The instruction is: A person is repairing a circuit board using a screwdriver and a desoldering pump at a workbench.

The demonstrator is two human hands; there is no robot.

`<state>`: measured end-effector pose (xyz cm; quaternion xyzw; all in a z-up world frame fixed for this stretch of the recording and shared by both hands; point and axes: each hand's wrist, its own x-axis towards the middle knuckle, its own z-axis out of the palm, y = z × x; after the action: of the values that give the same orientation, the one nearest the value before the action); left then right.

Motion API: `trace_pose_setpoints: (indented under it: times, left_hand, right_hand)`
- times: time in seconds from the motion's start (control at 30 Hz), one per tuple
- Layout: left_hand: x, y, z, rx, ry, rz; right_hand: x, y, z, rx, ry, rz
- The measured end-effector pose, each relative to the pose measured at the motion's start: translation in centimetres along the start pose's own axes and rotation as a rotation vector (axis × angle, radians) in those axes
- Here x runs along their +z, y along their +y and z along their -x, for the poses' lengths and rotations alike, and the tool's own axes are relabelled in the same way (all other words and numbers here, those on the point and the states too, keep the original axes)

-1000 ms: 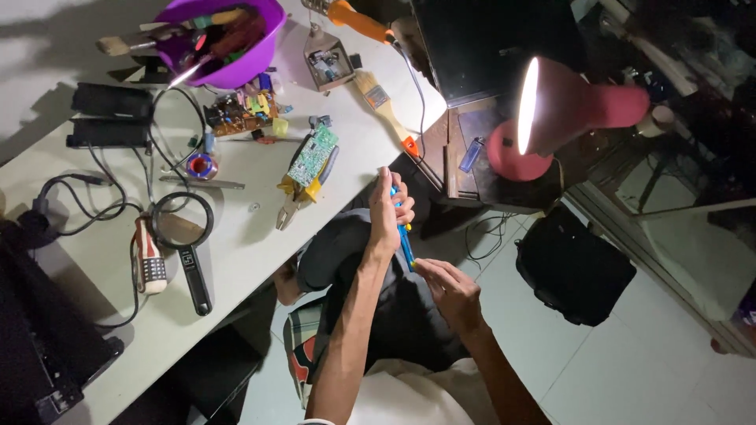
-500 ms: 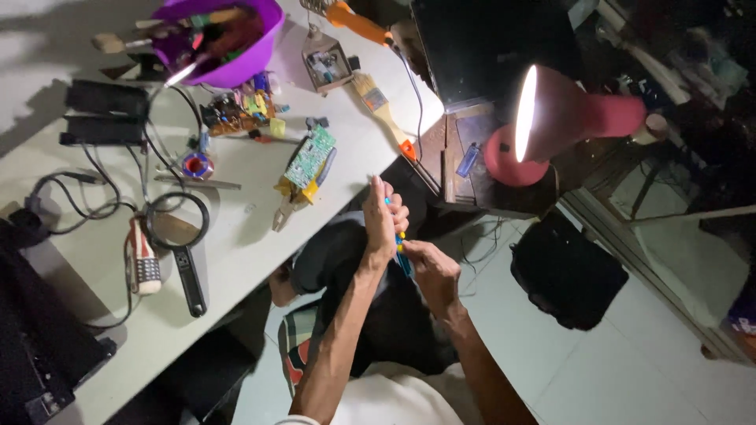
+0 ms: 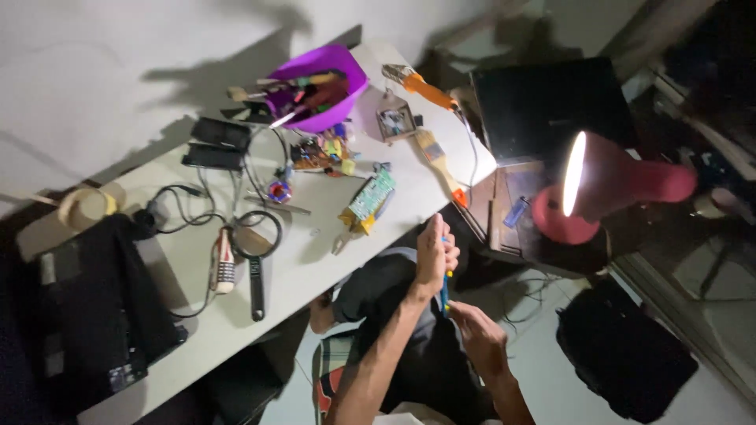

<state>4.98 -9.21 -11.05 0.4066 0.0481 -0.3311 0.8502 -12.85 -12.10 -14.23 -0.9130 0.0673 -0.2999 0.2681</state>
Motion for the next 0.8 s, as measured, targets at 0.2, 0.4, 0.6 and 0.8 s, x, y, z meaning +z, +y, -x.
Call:
trace_pose_setpoints:
  times: [0.2,0.4,0.6,0.8]
  left_hand:
    - [-1.0,-1.1,-0.7,-0.064,-0.064,0.191]
    - [-2.7,-2.5,-1.5,-0.188,-0.230,0.548]
    - [-3.9,-1.7,-1.8,-0.308,-0.364,0.661]
    - [-2.9,-0.7,-1.1,-0.301,-0.202,0.342]
  right_hand:
    - [-1.0,-1.2,0.5,0.085,0.005,-0.087]
    - [-0.9,-0.1,2.7,0.342,-0.024,-0.173]
    - [-1.7,-5.4,0.0,0.391,0.052,-0.433]
    - [-3.2,-7.9,-1.4,0.540,-0.034,-0.013]
